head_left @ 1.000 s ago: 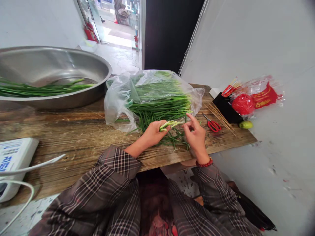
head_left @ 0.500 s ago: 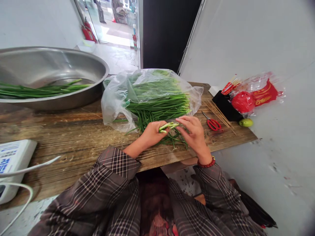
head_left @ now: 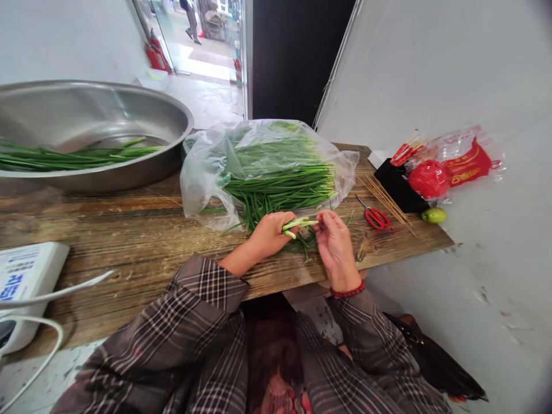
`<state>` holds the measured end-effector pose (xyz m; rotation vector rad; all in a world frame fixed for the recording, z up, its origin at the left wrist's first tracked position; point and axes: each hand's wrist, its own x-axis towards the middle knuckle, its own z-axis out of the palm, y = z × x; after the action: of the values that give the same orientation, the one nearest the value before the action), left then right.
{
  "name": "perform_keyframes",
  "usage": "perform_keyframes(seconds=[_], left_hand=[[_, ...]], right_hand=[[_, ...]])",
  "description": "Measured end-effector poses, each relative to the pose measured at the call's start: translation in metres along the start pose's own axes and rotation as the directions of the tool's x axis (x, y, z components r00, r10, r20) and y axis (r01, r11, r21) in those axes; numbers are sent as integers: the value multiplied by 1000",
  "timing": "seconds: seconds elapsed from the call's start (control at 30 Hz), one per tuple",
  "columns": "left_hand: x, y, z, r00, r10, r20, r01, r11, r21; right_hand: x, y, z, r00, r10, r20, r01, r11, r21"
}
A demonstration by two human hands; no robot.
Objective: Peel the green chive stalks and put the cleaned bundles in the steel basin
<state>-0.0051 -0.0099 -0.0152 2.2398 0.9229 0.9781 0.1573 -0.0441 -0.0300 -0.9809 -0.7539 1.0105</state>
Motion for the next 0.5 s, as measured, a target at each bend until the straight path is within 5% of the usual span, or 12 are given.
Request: perform_keyframes(seconds=[0.07, 0.17, 0.27, 0.37, 0.5], left_hand=[[0, 0, -1, 999, -19, -50, 18, 1000, -16], [2, -1, -5, 986, -69, -153, 55, 994, -91], [4, -3, -11, 967, -116, -225, 57, 966, -253], [7, -4, -18, 942, -177, -286, 35, 897, -440], [11, 1, -30, 897, -277, -343, -17, 755, -655]], right_hand=[[8, -9, -13, 997, -64, -44, 63, 998, -23], [22, -24, -46, 973, -230, -32, 206, 917, -340], [32, -35, -78, 909, -325, 261, 400, 505, -765], [32, -38, -93, 839, -335, 428, 488, 116, -865], [24, -27, -88, 822, -297, 486, 517, 32, -855]])
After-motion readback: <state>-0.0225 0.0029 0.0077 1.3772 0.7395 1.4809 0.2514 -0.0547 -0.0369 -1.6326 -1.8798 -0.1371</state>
